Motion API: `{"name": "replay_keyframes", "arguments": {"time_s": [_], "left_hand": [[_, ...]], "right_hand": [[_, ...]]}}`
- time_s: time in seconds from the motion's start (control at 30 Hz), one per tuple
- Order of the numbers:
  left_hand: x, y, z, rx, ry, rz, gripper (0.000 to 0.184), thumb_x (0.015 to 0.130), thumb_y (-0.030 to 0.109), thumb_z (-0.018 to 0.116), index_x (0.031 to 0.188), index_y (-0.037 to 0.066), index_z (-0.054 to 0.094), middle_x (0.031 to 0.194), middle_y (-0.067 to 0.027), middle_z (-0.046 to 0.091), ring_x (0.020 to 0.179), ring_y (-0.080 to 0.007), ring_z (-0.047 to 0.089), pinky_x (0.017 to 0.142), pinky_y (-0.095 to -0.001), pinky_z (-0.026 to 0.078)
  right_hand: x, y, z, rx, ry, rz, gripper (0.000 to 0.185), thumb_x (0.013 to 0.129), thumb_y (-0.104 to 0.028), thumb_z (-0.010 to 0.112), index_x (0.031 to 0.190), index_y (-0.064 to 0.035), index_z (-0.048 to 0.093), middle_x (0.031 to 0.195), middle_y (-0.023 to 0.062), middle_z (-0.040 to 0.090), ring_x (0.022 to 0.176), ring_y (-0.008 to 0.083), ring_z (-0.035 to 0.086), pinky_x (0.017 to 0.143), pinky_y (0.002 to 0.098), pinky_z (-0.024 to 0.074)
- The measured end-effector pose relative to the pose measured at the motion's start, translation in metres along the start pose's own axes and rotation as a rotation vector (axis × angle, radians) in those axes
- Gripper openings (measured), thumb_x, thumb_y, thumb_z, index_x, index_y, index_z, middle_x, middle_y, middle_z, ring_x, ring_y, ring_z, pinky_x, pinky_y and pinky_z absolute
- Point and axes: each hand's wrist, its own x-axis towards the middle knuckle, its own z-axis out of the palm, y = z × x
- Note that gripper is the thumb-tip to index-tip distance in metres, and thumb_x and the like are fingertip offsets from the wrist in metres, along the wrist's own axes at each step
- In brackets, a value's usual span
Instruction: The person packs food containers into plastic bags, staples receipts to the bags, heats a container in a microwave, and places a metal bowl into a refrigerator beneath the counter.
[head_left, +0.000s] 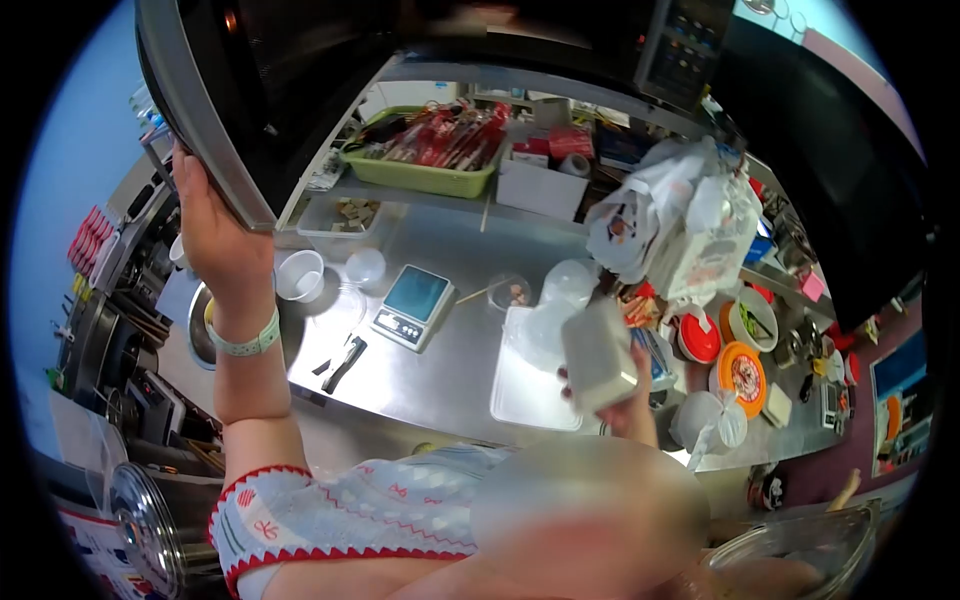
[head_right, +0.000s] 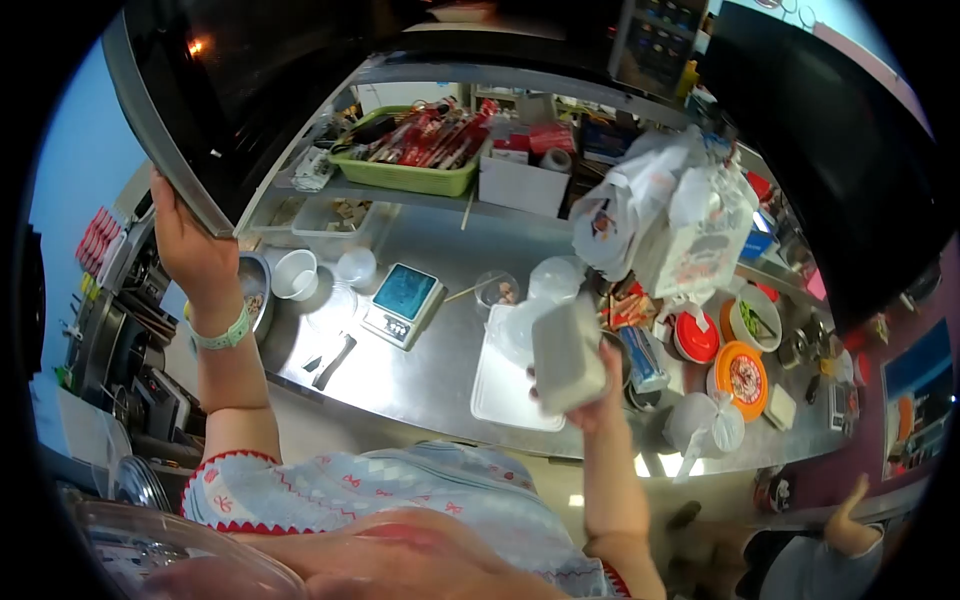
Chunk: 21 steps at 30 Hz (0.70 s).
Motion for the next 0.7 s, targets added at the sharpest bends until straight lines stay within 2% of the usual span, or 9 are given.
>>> {"name": "replay_keyframes", "arguments": {"time_s": [0.07,0.13,0.23,0.27,0.33,0.4,0.47,0.63,0.7], "left_hand": [[0.002,0.006,-0.019,0.028,0.023,-0.072,0.048,0.104,0.023,0.031,0.148,0.004,0.026,0.132,-0.0072,0.051,0.116,-0.0126,0.052,0.100,-0.0298,0.042],[-0.003,0.010,-0.033,0.024,-0.017,-0.109,0.054,0.101,0.019,0.038,0.151,0.005,0.019,0.139,-0.0084,0.045,0.122,-0.0134,0.047,0.102,-0.0293,0.040],[-0.015,0.011,-0.043,0.268,-0.241,0.075,0.071,0.094,0.013,0.049,0.153,0.009,0.009,0.155,-0.0148,0.021,0.137,-0.0203,0.032,0.112,-0.0337,0.026],[-0.019,0.009,-0.048,0.264,-0.237,0.078,0.071,0.094,0.013,0.049,0.153,0.009,0.009,0.155,-0.0148,0.021,0.137,-0.0203,0.032,0.112,-0.0337,0.026],[-0.030,0.006,-0.058,0.370,-0.268,0.142,0.072,0.093,0.007,0.049,0.153,0.007,0.010,0.152,-0.0119,0.030,0.136,-0.0197,0.035,0.112,-0.0373,0.026],[-0.036,0.009,-0.079,0.463,-0.325,0.184,0.072,0.091,0.001,0.049,0.153,0.009,0.012,0.152,-0.0153,0.028,0.137,-0.0226,0.033,0.113,-0.0393,0.025],[-0.045,0.013,-0.096,0.514,-0.359,0.122,0.062,0.090,0.002,0.046,0.148,0.007,0.026,0.155,-0.0201,0.020,0.140,-0.0300,0.030,0.112,-0.0439,0.026],[-0.075,0.030,-0.166,0.715,-0.331,-0.071,0.051,0.089,0.008,0.046,0.139,0.002,0.038,0.154,-0.0220,0.021,0.139,-0.0328,0.031,0.112,-0.0452,0.026],[-0.073,0.030,-0.168,0.662,-0.408,-0.102,0.057,0.088,0.014,0.048,0.141,-0.001,0.033,0.155,-0.0216,0.019,0.141,-0.0337,0.026,0.114,-0.0458,0.021]], "right_hand": [[0.047,-0.040,0.030,-0.488,0.145,-0.163,0.081,0.080,-0.055,0.058,0.141,-0.0051,0.038,0.137,0.0165,0.045,0.122,0.0312,0.048,0.092,0.0443,0.0472],[0.103,-0.083,0.110,-0.970,0.093,-0.552,0.095,0.073,-0.048,0.067,0.149,-0.0087,0.025,0.146,0.0145,0.037,0.134,0.0262,0.038,0.108,0.0381,0.0314],[0.220,-0.170,0.196,-1.399,-0.036,-0.949,0.083,0.074,-0.034,0.071,0.146,-0.0139,0.035,0.137,0.0133,0.048,0.119,0.0268,0.051,0.100,0.0393,0.0406],[0.258,-0.201,0.228,-1.714,0.038,-1.121,0.070,0.078,-0.042,0.067,0.138,-0.0144,0.047,0.128,0.0159,0.055,0.116,0.0285,0.054,0.100,0.0408,0.0412],[0.314,-0.237,0.270,-1.915,0.340,-1.039,0.073,0.077,-0.040,0.070,0.138,-0.0075,0.047,0.123,0.0102,0.061,0.109,0.0248,0.059,0.097,0.0356,0.0443],[0.380,-0.270,0.270,-2.126,0.736,-0.981,0.061,0.084,-0.042,0.061,0.131,-0.0050,0.053,0.119,0.0119,0.062,0.104,0.0244,0.060,0.094,0.0368,0.0466],[0.417,-0.293,0.271,-2.152,0.817,-0.981,0.053,0.087,-0.040,0.056,0.126,-0.0049,0.056,0.115,0.0118,0.064,0.102,0.0258,0.062,0.093,0.0377,0.0475],[0.465,-0.304,0.259,-2.243,1.129,-0.845,0.043,0.099,-0.033,0.035,0.106,-0.0047,0.067,0.103,0.0113,0.070,0.098,0.0313,0.066,0.089,0.0410,0.0508],[0.457,-0.297,0.260,-2.154,0.959,-1.183,0.044,0.100,-0.031,0.032,0.107,-0.0022,0.066,0.102,0.0132,0.070,0.098,0.0298,0.066,0.088,0.0394,0.0502]]}}
